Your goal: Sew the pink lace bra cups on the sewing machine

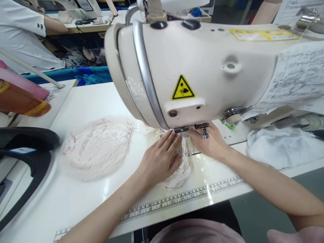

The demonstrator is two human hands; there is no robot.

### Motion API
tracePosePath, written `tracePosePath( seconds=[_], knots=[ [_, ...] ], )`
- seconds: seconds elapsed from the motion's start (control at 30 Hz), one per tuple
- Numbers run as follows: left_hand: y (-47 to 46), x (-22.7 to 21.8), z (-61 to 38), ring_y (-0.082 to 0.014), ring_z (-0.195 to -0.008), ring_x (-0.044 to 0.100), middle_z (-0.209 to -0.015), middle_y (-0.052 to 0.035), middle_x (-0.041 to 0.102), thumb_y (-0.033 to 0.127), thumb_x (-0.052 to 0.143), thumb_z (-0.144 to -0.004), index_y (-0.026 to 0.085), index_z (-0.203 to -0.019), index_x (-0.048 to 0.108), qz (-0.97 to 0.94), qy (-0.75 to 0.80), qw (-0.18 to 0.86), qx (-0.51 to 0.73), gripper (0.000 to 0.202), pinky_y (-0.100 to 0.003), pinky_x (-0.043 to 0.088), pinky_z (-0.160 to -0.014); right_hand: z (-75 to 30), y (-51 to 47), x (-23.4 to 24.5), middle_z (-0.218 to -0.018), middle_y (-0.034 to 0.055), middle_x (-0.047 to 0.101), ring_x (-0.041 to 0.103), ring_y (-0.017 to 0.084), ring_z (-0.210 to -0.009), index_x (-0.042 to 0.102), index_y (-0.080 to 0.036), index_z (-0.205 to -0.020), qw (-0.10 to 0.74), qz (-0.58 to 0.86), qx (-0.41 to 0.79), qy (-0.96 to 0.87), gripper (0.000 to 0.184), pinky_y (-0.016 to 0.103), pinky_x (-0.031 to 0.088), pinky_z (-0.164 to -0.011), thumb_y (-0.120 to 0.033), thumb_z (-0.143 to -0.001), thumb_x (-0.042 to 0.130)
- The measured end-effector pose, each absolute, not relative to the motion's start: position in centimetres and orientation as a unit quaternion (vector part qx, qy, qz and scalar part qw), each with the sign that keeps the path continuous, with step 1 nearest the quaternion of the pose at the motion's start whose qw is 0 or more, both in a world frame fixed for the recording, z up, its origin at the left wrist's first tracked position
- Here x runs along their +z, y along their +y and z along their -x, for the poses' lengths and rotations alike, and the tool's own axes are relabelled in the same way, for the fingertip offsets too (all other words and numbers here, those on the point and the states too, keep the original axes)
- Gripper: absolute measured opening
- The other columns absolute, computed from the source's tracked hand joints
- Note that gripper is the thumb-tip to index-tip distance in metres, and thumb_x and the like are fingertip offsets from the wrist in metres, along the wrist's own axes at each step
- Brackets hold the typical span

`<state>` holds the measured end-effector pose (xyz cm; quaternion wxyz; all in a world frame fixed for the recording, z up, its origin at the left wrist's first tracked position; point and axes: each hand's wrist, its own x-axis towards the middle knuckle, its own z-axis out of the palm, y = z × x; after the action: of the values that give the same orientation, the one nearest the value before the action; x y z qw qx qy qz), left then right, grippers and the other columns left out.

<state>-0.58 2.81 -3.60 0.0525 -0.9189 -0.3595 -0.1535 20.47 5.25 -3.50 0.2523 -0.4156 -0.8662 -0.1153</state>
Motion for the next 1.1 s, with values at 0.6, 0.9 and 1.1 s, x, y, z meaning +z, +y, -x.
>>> tracePosePath(
  seconds=[0.6,0.9,1.1],
  knots=[
    [-3.7,0.5,2.8,-0.0158,-0.076,0.068,-0.095,-0.0090,0.071,0.010,0.041,-0.095,0.013,-0.106,0.054,0.918,-0.353,0.015,-0.177,0.017,-0.024,0.051,-0.056,-21.4,4.9,-3.3,-0.085,-0.0016,0.067,0.054,0.014,-0.077,0.060,-0.019,-0.086,0.222,0.218,0.033,-0.950,0.022,0.031,0.040,-0.074,-0.010,-0.075,0.044],
    [0.0,2.4,1.9,-0.0198,-0.072,0.067,-0.087,-0.0059,0.070,0.040,0.047,-0.095,0.016,-0.113,0.051,0.912,-0.395,-0.075,-0.086,0.030,-0.028,0.048,-0.054,-21.5,5.3,-3.3,-0.078,-0.0045,0.069,0.057,0.011,-0.072,0.062,-0.021,-0.078,0.270,0.209,-0.048,-0.939,0.021,0.029,0.040,-0.068,-0.017,-0.089,0.043],
    [1.8,-1.0,0.6,-0.0133,-0.055,0.054,-0.063,0.0016,0.061,0.020,0.049,-0.094,0.018,-0.086,0.059,0.935,-0.289,0.070,-0.192,0.013,-0.028,0.041,-0.053,-22.0,5.3,-2.7,-0.090,-0.0062,0.071,0.060,0.011,-0.085,0.063,-0.023,-0.079,0.291,0.178,-0.089,-0.936,0.018,0.028,0.044,-0.073,-0.021,-0.090,0.049]
  ],
)
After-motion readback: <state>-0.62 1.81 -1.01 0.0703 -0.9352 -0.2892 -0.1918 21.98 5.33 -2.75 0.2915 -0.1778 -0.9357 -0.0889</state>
